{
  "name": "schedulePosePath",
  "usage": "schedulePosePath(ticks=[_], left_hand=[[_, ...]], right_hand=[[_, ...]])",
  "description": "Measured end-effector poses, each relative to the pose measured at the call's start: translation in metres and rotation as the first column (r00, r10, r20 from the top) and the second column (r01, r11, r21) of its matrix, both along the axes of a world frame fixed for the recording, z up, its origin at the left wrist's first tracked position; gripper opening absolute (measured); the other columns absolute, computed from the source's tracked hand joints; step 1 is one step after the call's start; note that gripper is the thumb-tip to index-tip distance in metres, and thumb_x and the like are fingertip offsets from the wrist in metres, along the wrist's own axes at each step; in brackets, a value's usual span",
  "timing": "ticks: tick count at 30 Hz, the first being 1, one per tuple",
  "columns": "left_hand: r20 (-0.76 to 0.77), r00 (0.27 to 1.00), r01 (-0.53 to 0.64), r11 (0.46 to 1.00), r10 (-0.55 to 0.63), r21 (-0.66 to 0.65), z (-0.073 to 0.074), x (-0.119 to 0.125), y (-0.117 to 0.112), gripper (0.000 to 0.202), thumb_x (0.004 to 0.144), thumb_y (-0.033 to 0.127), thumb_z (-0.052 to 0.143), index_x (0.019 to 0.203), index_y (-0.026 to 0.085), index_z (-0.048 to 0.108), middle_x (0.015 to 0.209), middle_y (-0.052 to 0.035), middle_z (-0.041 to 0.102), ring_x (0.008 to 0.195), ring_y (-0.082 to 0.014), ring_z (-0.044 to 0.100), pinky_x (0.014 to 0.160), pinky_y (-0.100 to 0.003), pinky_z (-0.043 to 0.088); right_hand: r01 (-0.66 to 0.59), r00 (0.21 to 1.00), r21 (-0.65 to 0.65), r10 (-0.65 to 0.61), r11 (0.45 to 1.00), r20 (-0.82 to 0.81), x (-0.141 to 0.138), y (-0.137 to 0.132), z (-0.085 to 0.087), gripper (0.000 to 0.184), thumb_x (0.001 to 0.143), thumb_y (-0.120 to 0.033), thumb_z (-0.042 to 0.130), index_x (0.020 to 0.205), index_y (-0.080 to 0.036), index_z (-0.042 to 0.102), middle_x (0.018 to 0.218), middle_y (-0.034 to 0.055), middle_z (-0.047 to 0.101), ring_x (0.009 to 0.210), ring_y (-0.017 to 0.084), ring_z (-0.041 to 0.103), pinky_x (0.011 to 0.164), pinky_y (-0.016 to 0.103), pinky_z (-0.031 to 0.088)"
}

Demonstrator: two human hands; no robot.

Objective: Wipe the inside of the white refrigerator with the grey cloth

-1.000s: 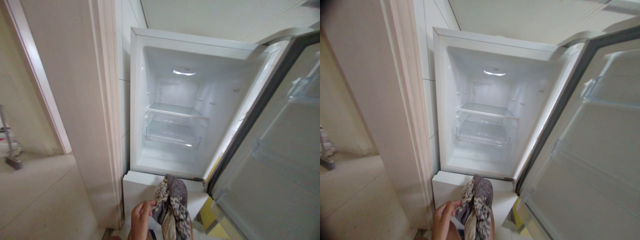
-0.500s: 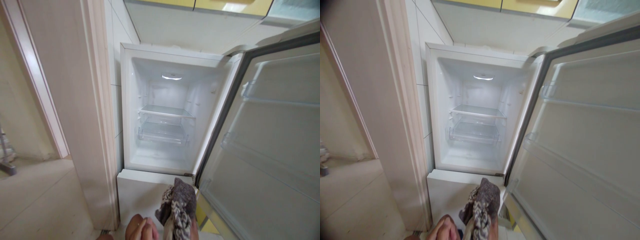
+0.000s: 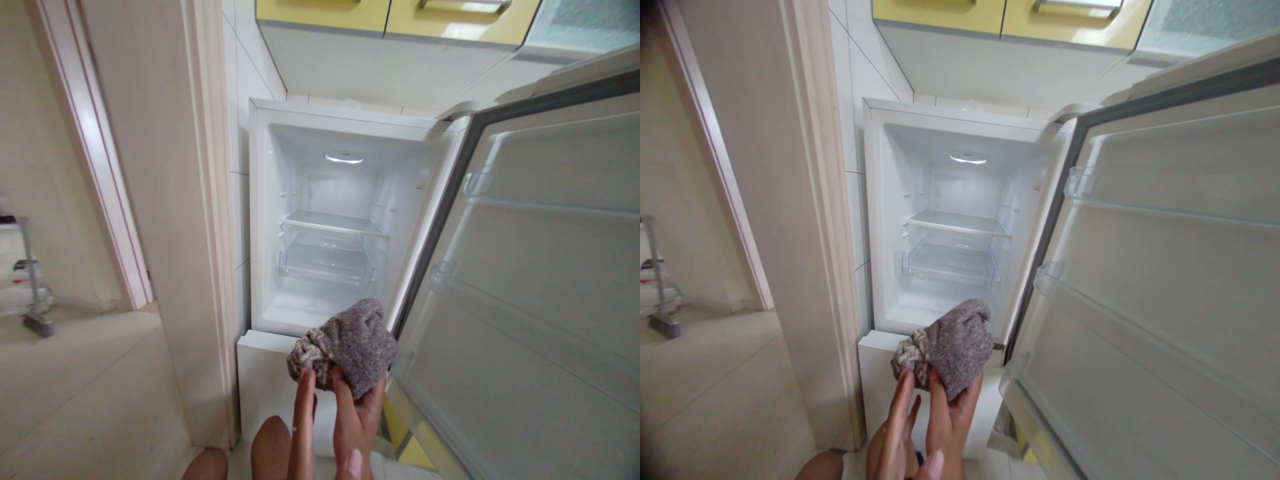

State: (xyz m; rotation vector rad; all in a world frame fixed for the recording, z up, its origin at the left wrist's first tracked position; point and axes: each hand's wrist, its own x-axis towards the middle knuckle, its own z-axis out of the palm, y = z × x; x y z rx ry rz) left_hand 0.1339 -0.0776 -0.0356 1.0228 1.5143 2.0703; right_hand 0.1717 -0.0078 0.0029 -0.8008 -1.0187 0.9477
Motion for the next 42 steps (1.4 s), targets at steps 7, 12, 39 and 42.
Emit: schedulePosePath(ticks=[7, 12, 39, 42], left_hand=[[0.259, 0.966, 0.021, 0.998, -0.006, -0.054, 0.009, -0.03, 0.015, 0.062, 0.067, 0.056, 0.081, 0.122, 0.031, 0.072, 0.111, -0.0129, 0.078, 0.112, -0.0394, 0.073, 0.089, -0.051, 0.065], [0.6, 0.796, 0.054, 0.997, -0.077, 0.056, 0.043, -0.049, 0.037, 0.064, 0.052, 0.052, 0.089, 0.106, 0.022, 0.072, 0.106, -0.0119, 0.079, 0.114, -0.0378, 0.073, 0.097, -0.05, 0.063], [0.413, 0.804, -0.584, 0.7, 0.428, 0.412, 0.184, -0.159, 0.157, 0.038, 0.051, 0.029, 0.085, 0.082, 0.02, 0.064, 0.082, 0.0008, 0.072, 0.08, -0.0171, 0.068, 0.079, -0.035, 0.061], [0.212, 0.842, -0.534, 0.714, 0.495, 0.453, 0.188, -0.174, 0.183, 0.042, 0.049, 0.025, 0.085, 0.085, 0.02, 0.065, 0.083, 0.001, 0.072, 0.078, -0.0144, 0.065, 0.073, -0.027, 0.057]], right_hand=[[-0.357, 0.905, 0.471, 0.174, 0.807, 0.389, 0.007, -0.012, 0.012, 0.058, 0.089, -0.018, 0.069, 0.144, -0.034, 0.062, 0.155, 0.0079, 0.057, 0.144, 0.028, 0.054, 0.117, 0.046, 0.049], [-0.622, 0.7, 0.403, 0.245, 0.671, 0.671, 0.013, -0.012, 0.045, 0.069, 0.092, -0.009, 0.059, 0.155, -0.037, 0.048, 0.16, 0.0047, 0.05, 0.15, 0.023, 0.046, 0.125, 0.047, 0.038], [-0.348, 0.937, -0.062, 0.349, 0.936, 0.006, -0.006, 0.116, -0.031, 0.045, 0.077, -0.049, 0.077, 0.114, -0.023, 0.074, 0.127, 0.0133, 0.075, 0.121, 0.029, 0.069, 0.111, 0.05, 0.05], [-0.316, 0.949, -0.116, 0.316, 0.942, -0.02, -0.01, 0.138, -0.038, 0.047, 0.071, -0.047, 0.079, 0.111, -0.023, 0.073, 0.123, 0.0133, 0.076, 0.117, 0.029, 0.07, 0.109, 0.05, 0.051]])
